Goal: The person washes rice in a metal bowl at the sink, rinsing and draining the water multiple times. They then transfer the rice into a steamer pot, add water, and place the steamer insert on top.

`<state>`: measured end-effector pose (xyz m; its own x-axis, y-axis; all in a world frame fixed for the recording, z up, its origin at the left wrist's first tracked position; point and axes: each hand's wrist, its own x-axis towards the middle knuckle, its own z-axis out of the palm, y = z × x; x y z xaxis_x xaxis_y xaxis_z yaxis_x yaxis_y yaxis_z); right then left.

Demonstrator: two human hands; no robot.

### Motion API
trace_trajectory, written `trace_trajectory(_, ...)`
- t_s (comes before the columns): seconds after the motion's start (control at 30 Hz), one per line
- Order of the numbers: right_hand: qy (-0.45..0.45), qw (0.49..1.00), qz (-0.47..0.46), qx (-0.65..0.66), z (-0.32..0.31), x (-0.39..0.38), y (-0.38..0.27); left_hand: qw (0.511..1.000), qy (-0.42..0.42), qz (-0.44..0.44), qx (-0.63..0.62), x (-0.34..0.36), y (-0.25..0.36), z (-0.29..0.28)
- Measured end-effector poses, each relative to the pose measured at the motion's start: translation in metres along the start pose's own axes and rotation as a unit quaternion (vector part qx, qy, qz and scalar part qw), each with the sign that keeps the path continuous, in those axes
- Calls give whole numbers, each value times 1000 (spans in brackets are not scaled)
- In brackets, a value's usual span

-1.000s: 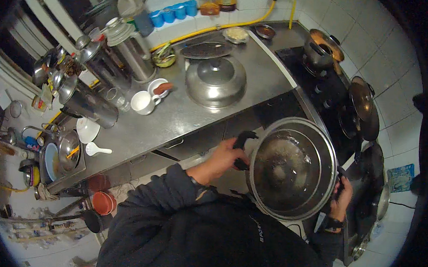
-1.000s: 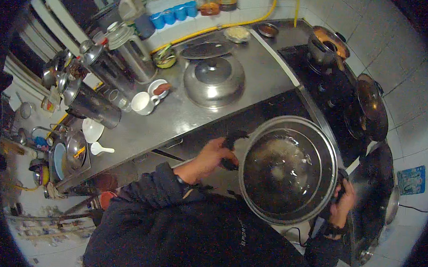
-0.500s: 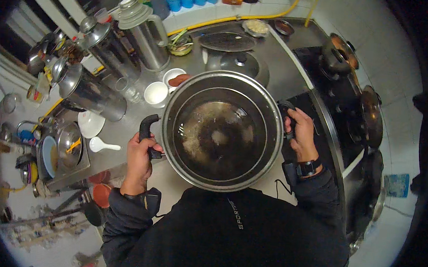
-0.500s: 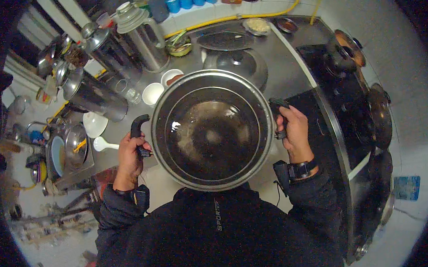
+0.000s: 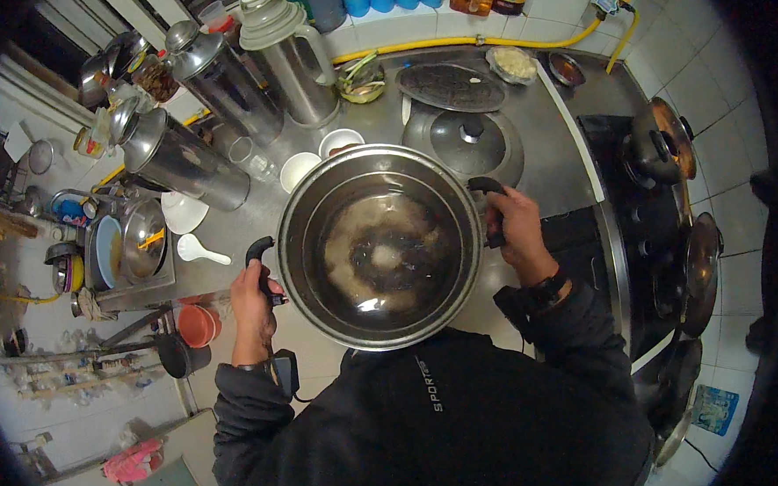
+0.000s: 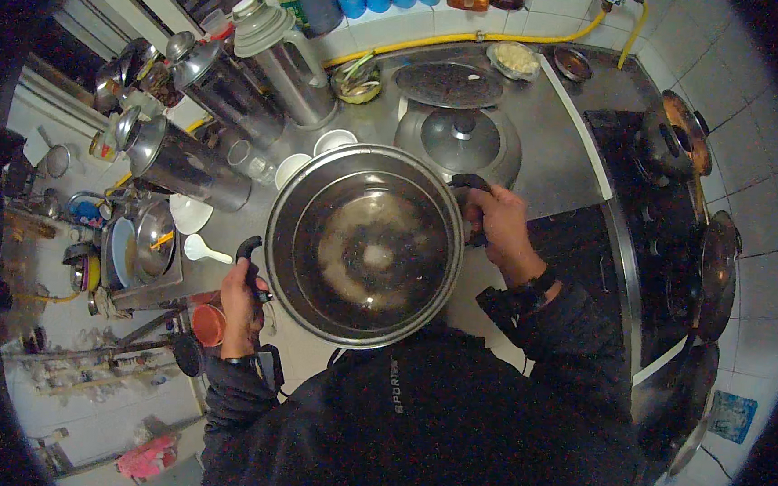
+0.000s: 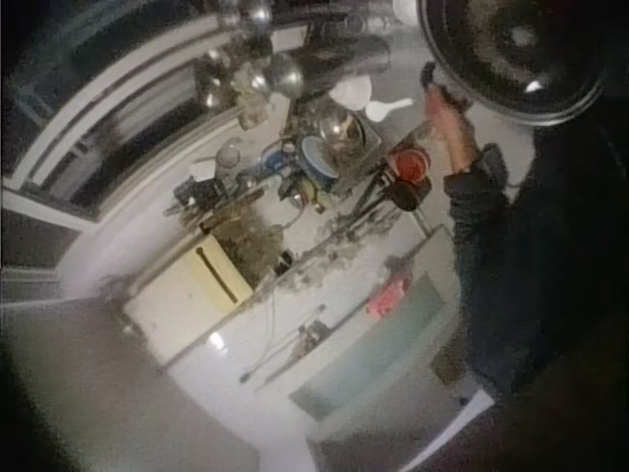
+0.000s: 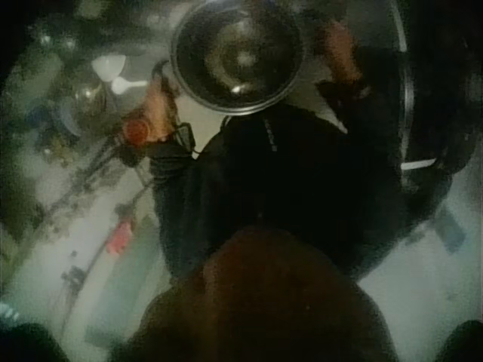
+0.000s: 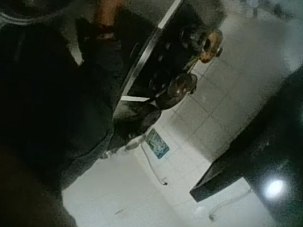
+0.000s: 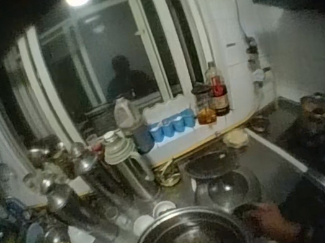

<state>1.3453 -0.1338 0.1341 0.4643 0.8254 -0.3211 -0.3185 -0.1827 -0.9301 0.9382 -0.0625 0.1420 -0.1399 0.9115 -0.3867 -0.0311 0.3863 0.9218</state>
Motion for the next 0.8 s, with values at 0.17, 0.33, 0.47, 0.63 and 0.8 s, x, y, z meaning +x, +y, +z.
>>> trace_trajectory(0.17,-37,998,19,-37,-4,18,-7,999,34,37,-14,0,-11,13)
trace_trajectory(0.33,-21,862,-164,-479,-47,92,-39,996,72,25,43,-5,-12,16)
trace_trajectory(0.47,30,889,-142,-434,-74,208,-61,995,88,31,43,-4,-14,17)
trace_trajectory(0.63,100,894,-71,-430,-85,323,-35,991,118,16,59,0,-17,16)
trace_trajectory(0.8,74,991,43,-102,-88,349,-23,993,99,31,56,0,-18,13)
